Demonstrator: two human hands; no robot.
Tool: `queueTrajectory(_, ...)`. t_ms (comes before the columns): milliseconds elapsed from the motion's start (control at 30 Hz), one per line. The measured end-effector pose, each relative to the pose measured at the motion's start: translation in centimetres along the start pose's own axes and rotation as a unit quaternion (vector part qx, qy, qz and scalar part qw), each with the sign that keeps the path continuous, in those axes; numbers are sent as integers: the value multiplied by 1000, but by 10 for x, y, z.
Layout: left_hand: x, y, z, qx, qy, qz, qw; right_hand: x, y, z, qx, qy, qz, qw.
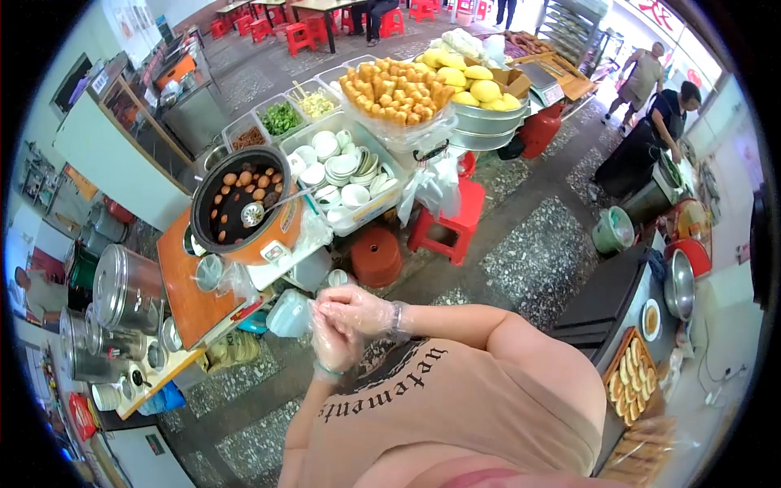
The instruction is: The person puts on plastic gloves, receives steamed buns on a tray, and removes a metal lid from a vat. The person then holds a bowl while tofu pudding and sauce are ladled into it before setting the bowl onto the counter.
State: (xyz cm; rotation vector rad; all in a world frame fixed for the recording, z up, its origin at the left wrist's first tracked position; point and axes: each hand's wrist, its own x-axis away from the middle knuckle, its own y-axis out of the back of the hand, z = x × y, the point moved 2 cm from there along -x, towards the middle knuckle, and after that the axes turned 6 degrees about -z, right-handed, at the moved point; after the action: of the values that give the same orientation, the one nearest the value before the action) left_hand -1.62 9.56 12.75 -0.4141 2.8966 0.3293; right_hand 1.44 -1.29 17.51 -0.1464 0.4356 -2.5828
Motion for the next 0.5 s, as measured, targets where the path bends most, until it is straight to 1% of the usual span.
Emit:
queueTrajectory(33, 3, -6, -27, 209, 131, 33, 969, 0, 1, 2, 9, 4, -1, 1000)
queueTrajectory(67, 6, -10, -40, 402, 257, 66, 876, 0, 2, 1, 11, 7, -4, 1000)
queueTrajectory(133, 7, -10, -35, 416, 258, 89, 868, -1, 3, -2, 6, -38, -32, 999)
queueTrajectory(167, 6, -9, -35, 401, 229, 110, 880, 0, 2, -2, 5, -38, -35, 999)
queueTrajectory(200, 4, -8, -36, 385, 199, 131, 891, 1, 0, 4, 11, -58, -40, 997)
queueTrajectory(233, 3, -7, -36, 386, 199, 136, 890, 1, 0, 7, 17, -78, -46, 996)
queueTrajectory(333, 1, -2, -35, 375, 215, 170, 886, -2, -1, 5, 28, -70, -62, 995)
queueTrajectory(400, 0, 0, -28, 409, 184, 217, 867, 3, -5, 7, 23, -78, -74, 994)
queueTrajectory(433, -3, 2, -28, 415, 183, 229, 862, 5, -5, 9, 17, -86, -85, 993)
queueTrajectory(500, -6, 4, -26, 342, 255, 261, 866, 11, -8, 0, 19, -83, -119, 989)
